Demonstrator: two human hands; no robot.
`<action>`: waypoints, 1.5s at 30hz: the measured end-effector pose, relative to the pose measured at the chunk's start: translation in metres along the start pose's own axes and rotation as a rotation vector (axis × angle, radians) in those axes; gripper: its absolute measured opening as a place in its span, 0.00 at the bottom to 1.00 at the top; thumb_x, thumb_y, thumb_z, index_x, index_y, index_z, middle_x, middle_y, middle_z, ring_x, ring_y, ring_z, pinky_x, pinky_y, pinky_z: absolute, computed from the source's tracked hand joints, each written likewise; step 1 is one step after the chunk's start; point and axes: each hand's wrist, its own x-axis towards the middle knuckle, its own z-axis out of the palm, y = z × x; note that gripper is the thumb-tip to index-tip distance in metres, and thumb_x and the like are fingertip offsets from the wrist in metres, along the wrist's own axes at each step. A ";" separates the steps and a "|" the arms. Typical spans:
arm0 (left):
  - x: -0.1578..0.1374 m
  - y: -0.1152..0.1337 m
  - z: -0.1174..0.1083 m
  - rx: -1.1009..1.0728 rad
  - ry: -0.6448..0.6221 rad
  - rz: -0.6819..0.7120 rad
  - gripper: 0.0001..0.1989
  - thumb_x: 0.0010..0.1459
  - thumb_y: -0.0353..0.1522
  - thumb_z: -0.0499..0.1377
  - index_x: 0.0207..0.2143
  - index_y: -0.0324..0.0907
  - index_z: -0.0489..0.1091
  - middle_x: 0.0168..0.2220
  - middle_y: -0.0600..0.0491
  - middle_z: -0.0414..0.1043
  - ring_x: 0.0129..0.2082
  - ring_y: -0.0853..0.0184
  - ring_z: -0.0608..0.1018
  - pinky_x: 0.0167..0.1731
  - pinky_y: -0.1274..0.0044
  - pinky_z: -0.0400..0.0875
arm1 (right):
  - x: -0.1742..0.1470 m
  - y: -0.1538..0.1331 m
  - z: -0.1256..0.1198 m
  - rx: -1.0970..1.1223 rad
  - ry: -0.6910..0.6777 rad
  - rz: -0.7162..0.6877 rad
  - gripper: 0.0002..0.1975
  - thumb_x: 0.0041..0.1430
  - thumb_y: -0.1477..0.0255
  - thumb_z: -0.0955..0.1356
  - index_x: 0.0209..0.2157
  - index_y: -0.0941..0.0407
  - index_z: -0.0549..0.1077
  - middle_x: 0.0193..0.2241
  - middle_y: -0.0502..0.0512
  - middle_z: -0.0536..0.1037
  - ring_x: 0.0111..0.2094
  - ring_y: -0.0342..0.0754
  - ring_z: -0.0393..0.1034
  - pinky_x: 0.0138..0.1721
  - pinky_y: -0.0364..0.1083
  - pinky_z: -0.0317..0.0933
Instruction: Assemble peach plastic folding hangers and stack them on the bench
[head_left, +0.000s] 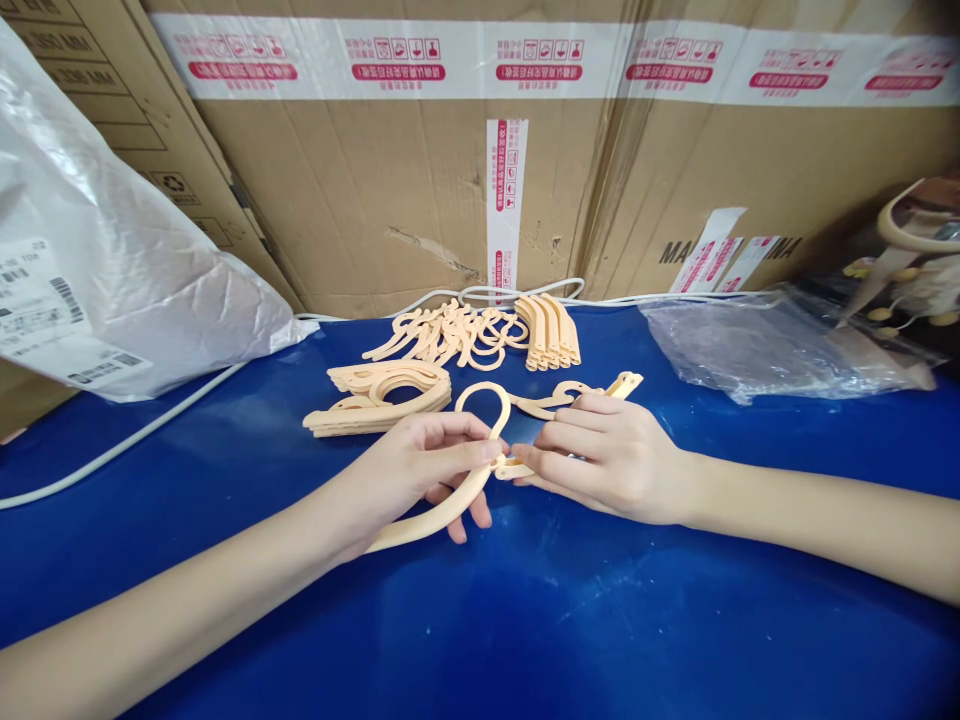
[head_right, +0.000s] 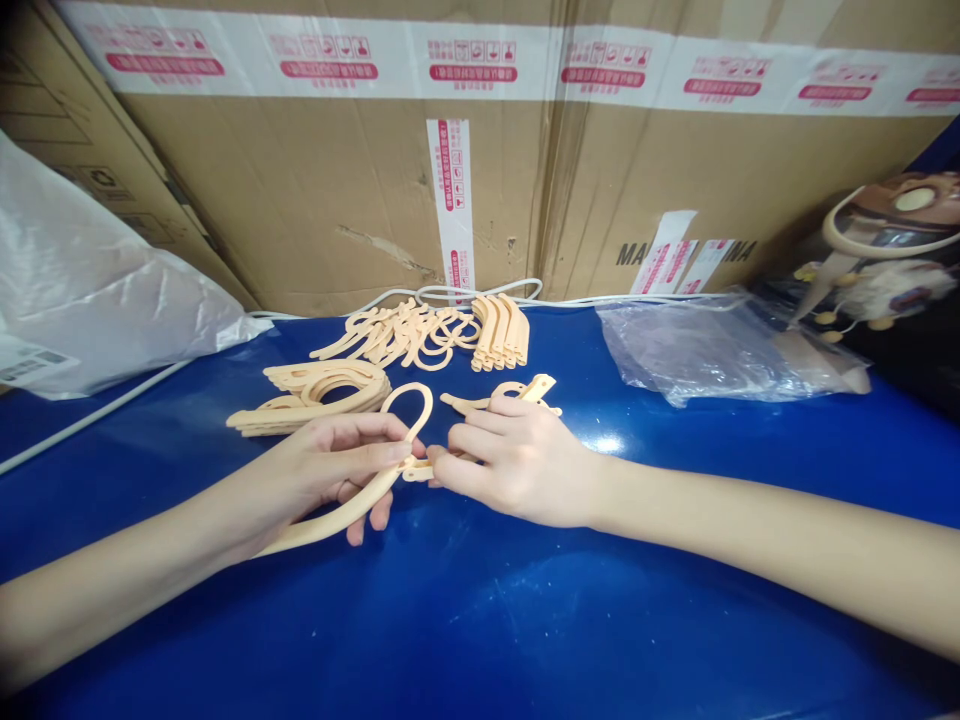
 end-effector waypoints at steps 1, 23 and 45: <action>0.001 0.000 0.000 -0.002 -0.002 0.001 0.11 0.57 0.38 0.59 0.34 0.39 0.68 0.18 0.52 0.74 0.15 0.73 0.74 0.16 0.85 0.70 | 0.001 0.000 0.000 0.006 0.004 0.003 0.10 0.65 0.71 0.62 0.32 0.57 0.72 0.22 0.46 0.71 0.24 0.40 0.62 0.27 0.44 0.50; 0.001 0.006 0.000 -0.098 0.018 0.036 0.12 0.58 0.34 0.60 0.44 0.40 0.73 0.24 0.54 0.73 0.25 0.71 0.78 0.22 0.83 0.75 | 0.001 -0.001 0.003 -0.122 0.014 0.067 0.07 0.62 0.74 0.64 0.28 0.57 0.69 0.25 0.48 0.74 0.28 0.43 0.63 0.32 0.45 0.51; 0.003 0.003 -0.002 0.022 -0.026 0.000 0.11 0.56 0.35 0.61 0.39 0.38 0.75 0.22 0.52 0.75 0.21 0.72 0.75 0.21 0.83 0.74 | 0.002 -0.004 0.003 -0.087 0.051 0.015 0.07 0.61 0.75 0.65 0.28 0.56 0.68 0.22 0.45 0.70 0.28 0.41 0.60 0.33 0.45 0.50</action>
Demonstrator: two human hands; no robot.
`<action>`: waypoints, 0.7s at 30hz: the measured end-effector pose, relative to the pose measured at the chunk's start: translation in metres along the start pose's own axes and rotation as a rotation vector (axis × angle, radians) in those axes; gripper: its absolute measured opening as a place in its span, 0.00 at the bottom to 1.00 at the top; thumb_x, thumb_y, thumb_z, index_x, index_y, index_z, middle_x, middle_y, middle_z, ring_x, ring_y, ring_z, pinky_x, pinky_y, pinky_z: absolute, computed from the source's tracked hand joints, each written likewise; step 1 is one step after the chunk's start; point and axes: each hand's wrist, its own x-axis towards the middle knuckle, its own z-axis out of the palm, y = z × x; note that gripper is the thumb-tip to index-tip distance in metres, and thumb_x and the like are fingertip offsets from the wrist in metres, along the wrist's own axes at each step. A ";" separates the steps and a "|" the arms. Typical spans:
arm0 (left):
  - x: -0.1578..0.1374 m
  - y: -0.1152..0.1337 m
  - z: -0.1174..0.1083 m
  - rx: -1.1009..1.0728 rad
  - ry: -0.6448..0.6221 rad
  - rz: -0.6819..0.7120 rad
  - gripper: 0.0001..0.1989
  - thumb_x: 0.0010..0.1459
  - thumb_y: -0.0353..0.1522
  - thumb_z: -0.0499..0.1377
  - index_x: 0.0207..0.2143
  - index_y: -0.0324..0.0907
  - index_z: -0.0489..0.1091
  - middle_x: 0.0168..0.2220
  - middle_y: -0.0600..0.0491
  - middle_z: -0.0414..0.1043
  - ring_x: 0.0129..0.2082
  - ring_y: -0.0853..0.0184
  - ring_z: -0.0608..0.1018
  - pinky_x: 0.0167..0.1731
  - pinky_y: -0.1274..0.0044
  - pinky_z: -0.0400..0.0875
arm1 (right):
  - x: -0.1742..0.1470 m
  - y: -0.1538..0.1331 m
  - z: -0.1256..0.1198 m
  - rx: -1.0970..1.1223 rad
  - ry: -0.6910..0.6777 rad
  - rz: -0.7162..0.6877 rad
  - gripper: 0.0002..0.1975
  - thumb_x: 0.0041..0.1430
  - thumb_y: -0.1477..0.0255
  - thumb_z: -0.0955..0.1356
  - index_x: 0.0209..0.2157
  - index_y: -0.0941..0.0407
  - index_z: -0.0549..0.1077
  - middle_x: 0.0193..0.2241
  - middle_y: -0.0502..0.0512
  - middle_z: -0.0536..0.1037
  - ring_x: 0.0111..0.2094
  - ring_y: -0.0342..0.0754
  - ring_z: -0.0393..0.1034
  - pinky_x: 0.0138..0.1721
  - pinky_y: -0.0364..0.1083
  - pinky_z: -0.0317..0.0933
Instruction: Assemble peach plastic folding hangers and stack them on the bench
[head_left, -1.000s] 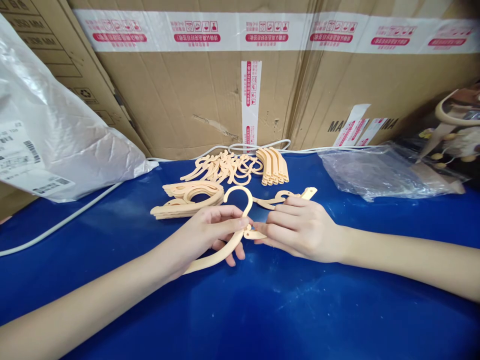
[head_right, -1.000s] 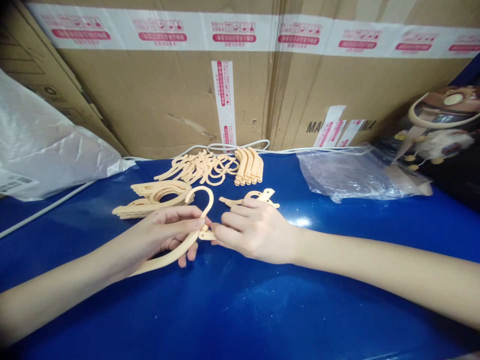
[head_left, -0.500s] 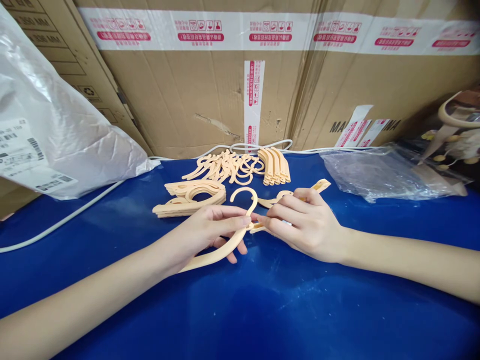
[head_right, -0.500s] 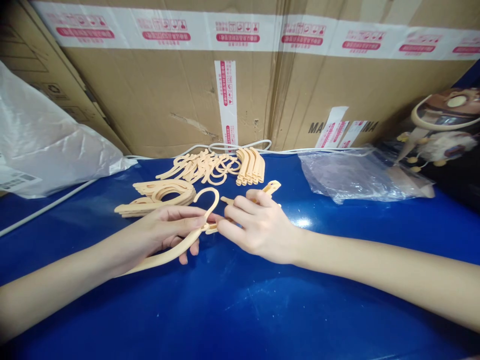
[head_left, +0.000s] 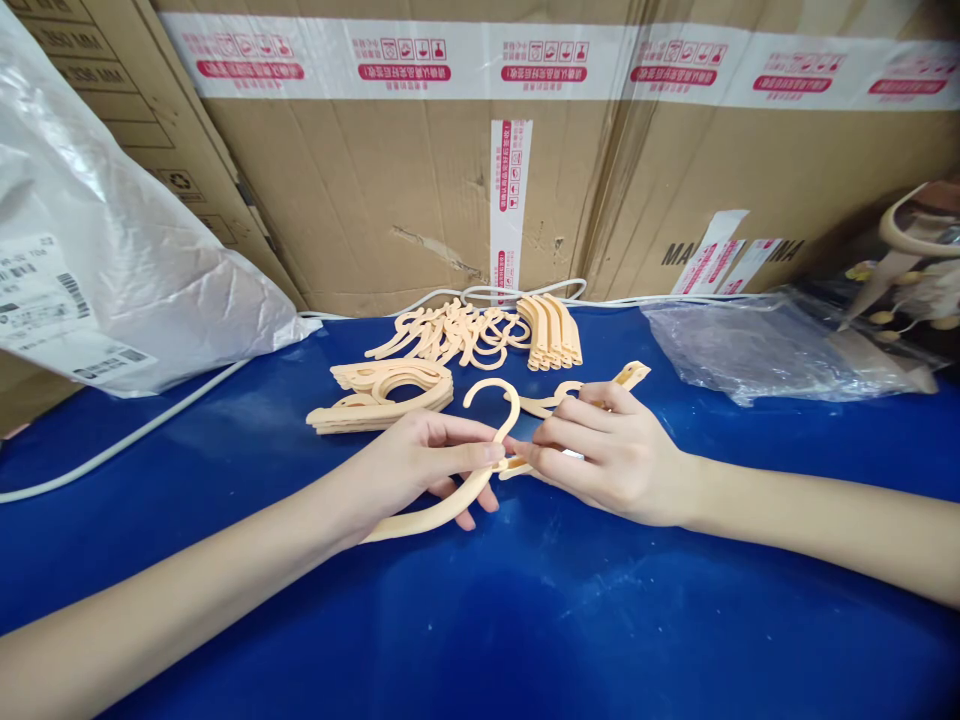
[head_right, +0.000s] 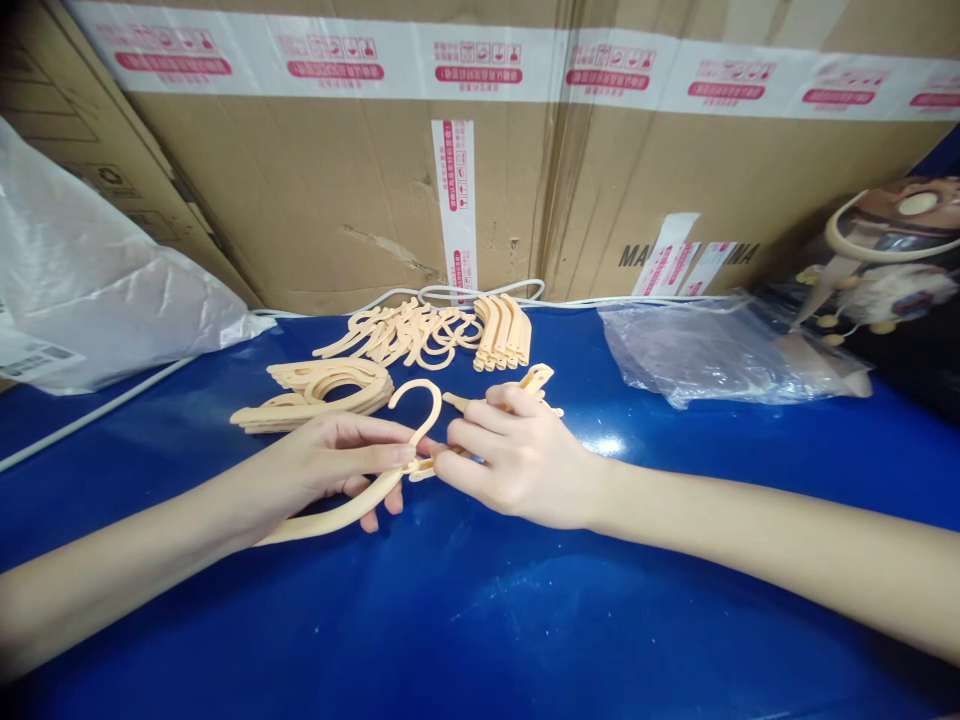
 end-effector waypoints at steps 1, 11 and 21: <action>0.000 0.000 0.000 0.000 -0.003 0.000 0.10 0.56 0.35 0.61 0.38 0.38 0.75 0.22 0.52 0.75 0.21 0.72 0.75 0.21 0.83 0.74 | 0.000 0.000 0.000 0.007 0.002 -0.001 0.07 0.61 0.75 0.66 0.28 0.56 0.68 0.22 0.45 0.71 0.27 0.41 0.60 0.32 0.45 0.50; -0.001 0.001 -0.001 0.015 0.004 0.001 0.11 0.55 0.36 0.62 0.38 0.39 0.76 0.22 0.53 0.75 0.20 0.72 0.75 0.21 0.83 0.73 | 0.001 0.002 -0.003 0.040 -0.006 -0.017 0.10 0.63 0.74 0.64 0.28 0.56 0.72 0.20 0.46 0.71 0.24 0.40 0.60 0.30 0.43 0.52; 0.000 0.002 -0.002 0.022 0.009 0.000 0.10 0.54 0.35 0.62 0.37 0.38 0.75 0.22 0.52 0.75 0.21 0.72 0.75 0.23 0.82 0.73 | 0.003 0.002 -0.005 0.052 -0.025 -0.009 0.12 0.64 0.72 0.63 0.29 0.57 0.74 0.19 0.46 0.70 0.24 0.40 0.61 0.28 0.43 0.50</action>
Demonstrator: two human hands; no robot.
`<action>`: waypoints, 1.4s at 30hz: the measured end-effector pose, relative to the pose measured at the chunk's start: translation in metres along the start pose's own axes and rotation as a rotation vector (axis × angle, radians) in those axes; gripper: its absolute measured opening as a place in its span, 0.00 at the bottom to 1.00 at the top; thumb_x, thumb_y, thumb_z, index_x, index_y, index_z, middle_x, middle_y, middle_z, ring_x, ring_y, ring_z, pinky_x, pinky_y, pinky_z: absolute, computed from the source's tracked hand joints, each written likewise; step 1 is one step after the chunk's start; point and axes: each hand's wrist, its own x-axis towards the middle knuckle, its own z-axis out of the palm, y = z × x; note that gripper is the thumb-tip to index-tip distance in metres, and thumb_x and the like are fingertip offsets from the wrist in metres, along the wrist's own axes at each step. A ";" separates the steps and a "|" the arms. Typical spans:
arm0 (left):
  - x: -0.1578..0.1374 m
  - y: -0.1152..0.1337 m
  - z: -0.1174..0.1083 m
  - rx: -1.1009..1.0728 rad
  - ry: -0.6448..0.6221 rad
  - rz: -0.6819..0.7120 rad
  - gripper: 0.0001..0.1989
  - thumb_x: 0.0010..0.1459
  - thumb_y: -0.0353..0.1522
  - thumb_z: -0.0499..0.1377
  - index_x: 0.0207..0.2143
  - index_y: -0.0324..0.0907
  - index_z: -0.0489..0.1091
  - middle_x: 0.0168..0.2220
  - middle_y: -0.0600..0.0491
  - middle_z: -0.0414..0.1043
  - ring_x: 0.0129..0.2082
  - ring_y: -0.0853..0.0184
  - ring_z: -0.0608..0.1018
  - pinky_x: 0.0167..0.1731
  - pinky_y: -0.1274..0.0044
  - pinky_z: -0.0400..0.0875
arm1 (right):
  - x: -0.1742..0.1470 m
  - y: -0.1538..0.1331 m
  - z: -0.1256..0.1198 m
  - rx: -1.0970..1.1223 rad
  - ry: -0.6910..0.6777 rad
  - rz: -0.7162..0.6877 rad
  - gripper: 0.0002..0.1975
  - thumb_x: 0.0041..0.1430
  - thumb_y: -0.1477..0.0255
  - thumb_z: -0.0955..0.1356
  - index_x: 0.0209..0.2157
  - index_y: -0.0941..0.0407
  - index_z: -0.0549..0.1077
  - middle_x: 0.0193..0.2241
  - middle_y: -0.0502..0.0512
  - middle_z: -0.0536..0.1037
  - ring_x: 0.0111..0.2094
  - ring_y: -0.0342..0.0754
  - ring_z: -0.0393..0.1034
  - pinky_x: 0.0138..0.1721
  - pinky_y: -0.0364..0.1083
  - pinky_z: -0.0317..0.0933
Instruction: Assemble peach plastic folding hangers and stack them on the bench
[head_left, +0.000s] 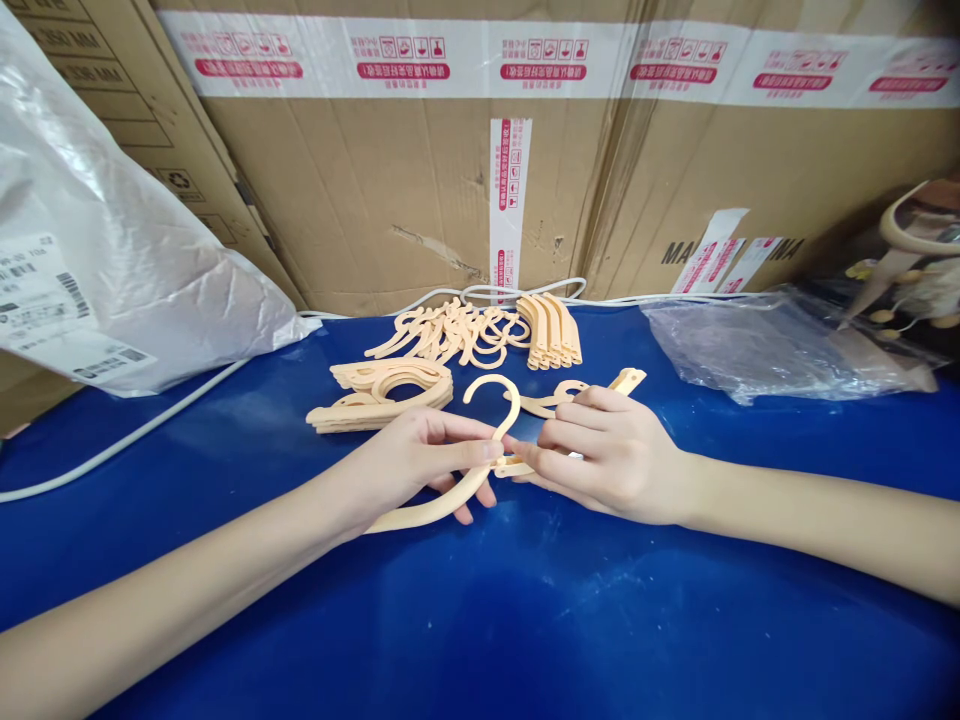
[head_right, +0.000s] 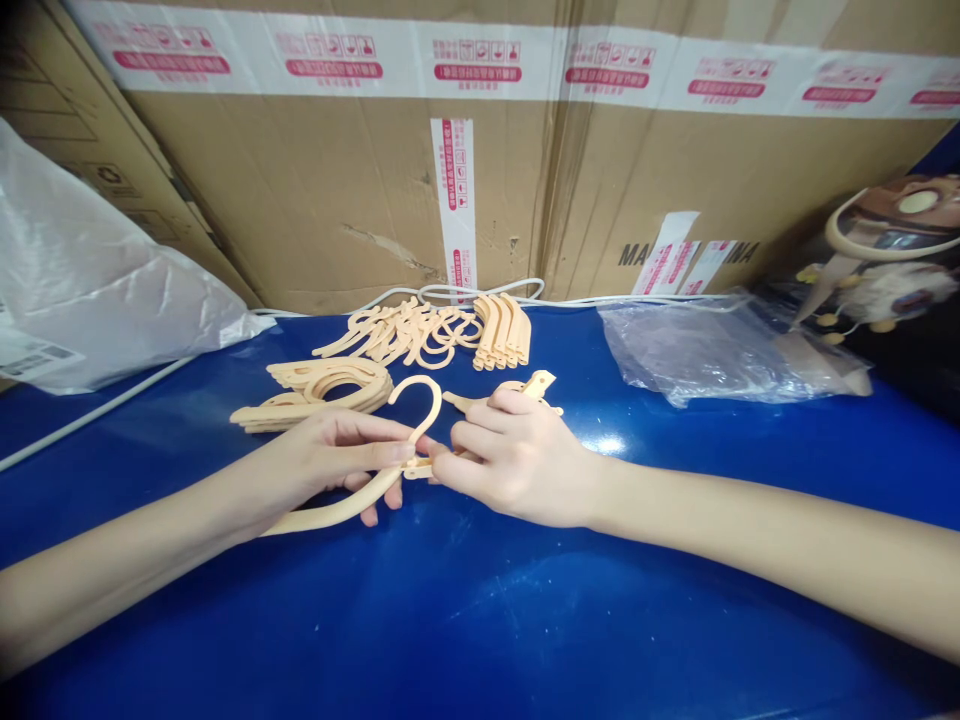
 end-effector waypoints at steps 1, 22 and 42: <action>0.000 0.000 0.000 -0.004 -0.003 0.002 0.11 0.54 0.35 0.62 0.37 0.37 0.75 0.22 0.52 0.75 0.21 0.71 0.76 0.23 0.82 0.73 | 0.000 0.000 0.000 -0.003 0.003 0.003 0.12 0.64 0.71 0.63 0.28 0.57 0.74 0.18 0.46 0.70 0.23 0.40 0.60 0.28 0.43 0.50; 0.002 -0.001 0.001 0.014 0.012 -0.014 0.11 0.52 0.37 0.63 0.33 0.38 0.75 0.22 0.52 0.75 0.23 0.69 0.76 0.25 0.80 0.72 | -0.001 0.002 0.004 0.053 -0.052 0.035 0.12 0.65 0.72 0.61 0.28 0.56 0.70 0.22 0.46 0.70 0.27 0.42 0.59 0.33 0.45 0.51; 0.001 0.002 -0.004 0.099 -0.072 -0.040 0.13 0.54 0.39 0.61 0.34 0.38 0.76 0.22 0.51 0.75 0.20 0.70 0.76 0.21 0.81 0.72 | -0.003 0.000 0.000 -0.048 0.005 -0.092 0.09 0.61 0.76 0.64 0.26 0.55 0.69 0.21 0.46 0.72 0.27 0.42 0.61 0.32 0.45 0.51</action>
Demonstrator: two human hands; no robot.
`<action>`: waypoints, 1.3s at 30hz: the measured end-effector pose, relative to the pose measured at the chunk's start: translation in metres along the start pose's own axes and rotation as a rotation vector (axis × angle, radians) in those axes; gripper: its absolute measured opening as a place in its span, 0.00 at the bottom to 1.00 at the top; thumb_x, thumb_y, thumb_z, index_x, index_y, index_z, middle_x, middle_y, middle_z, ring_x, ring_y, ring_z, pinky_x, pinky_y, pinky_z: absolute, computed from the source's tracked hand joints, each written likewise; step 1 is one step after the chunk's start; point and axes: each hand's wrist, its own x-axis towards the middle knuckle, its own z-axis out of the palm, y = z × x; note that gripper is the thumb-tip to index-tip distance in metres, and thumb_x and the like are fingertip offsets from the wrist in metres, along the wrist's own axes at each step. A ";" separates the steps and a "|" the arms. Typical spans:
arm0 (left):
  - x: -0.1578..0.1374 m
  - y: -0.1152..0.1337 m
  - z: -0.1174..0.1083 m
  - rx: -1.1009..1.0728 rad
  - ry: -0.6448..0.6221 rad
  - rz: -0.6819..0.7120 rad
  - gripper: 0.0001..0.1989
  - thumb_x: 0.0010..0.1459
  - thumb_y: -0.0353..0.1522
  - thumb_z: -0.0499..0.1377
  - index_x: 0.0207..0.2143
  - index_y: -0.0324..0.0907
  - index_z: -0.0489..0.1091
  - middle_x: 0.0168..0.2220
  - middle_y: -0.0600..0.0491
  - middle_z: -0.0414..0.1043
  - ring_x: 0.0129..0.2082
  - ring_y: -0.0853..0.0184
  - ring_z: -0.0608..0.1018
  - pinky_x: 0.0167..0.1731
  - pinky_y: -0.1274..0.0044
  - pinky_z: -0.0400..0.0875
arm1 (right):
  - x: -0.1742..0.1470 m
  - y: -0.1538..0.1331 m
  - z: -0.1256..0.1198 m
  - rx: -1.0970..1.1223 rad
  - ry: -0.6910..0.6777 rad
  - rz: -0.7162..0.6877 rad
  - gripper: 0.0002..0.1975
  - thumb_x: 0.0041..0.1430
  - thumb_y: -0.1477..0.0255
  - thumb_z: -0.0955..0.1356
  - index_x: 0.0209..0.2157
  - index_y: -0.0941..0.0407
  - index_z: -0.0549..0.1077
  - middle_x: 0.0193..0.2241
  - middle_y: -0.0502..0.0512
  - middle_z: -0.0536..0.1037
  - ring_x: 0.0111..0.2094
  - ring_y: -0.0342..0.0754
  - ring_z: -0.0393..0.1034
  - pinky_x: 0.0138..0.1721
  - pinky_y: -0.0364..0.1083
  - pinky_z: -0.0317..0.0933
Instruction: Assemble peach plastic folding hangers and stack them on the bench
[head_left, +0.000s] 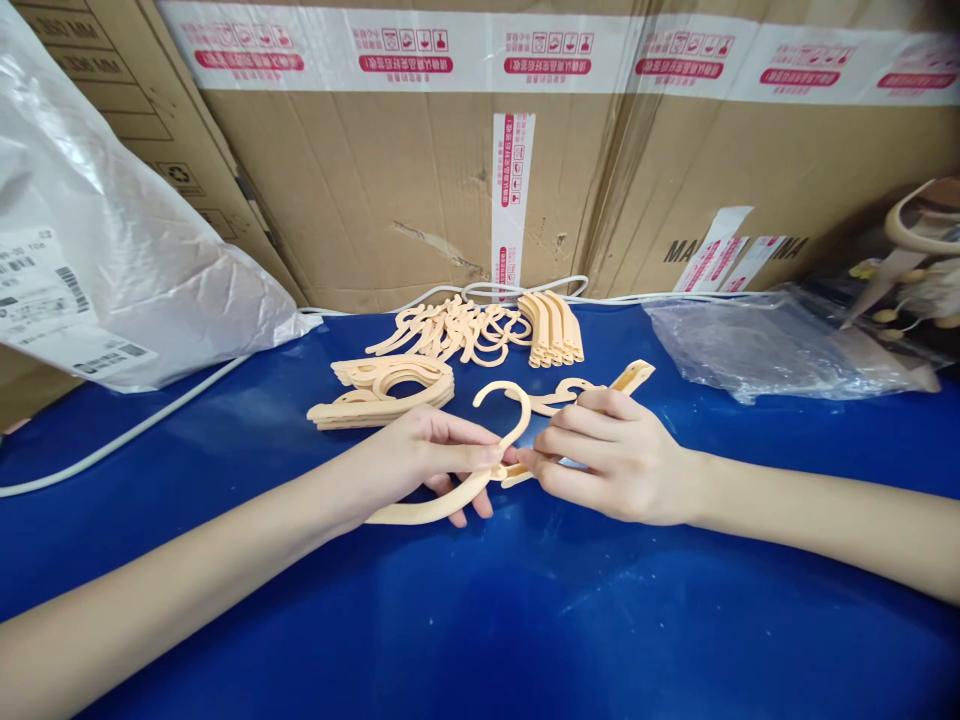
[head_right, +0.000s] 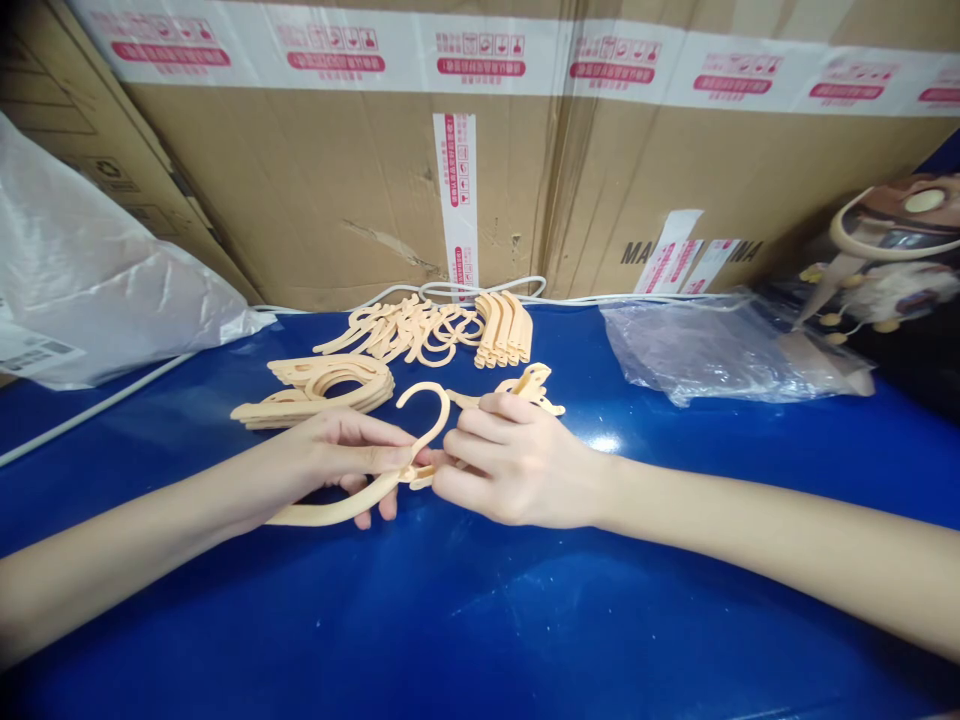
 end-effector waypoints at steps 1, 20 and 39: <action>0.000 0.000 0.000 0.006 0.001 0.005 0.13 0.54 0.39 0.61 0.33 0.38 0.76 0.22 0.51 0.75 0.20 0.70 0.76 0.21 0.82 0.72 | 0.000 0.000 0.000 0.003 0.000 0.001 0.09 0.61 0.76 0.64 0.26 0.55 0.69 0.21 0.46 0.72 0.27 0.42 0.61 0.32 0.45 0.51; -0.002 -0.003 0.000 0.063 0.020 0.043 0.13 0.54 0.40 0.61 0.33 0.38 0.76 0.22 0.53 0.75 0.18 0.72 0.74 0.20 0.83 0.71 | 0.001 -0.001 0.000 0.023 -0.022 0.023 0.11 0.63 0.75 0.63 0.26 0.56 0.70 0.20 0.47 0.69 0.23 0.42 0.58 0.30 0.44 0.52; 0.000 -0.004 0.000 0.038 0.035 0.062 0.13 0.54 0.40 0.61 0.36 0.40 0.76 0.21 0.54 0.75 0.19 0.72 0.75 0.21 0.84 0.71 | 0.000 -0.001 0.001 0.054 -0.037 0.048 0.10 0.63 0.71 0.64 0.26 0.56 0.68 0.18 0.45 0.66 0.22 0.41 0.55 0.26 0.44 0.47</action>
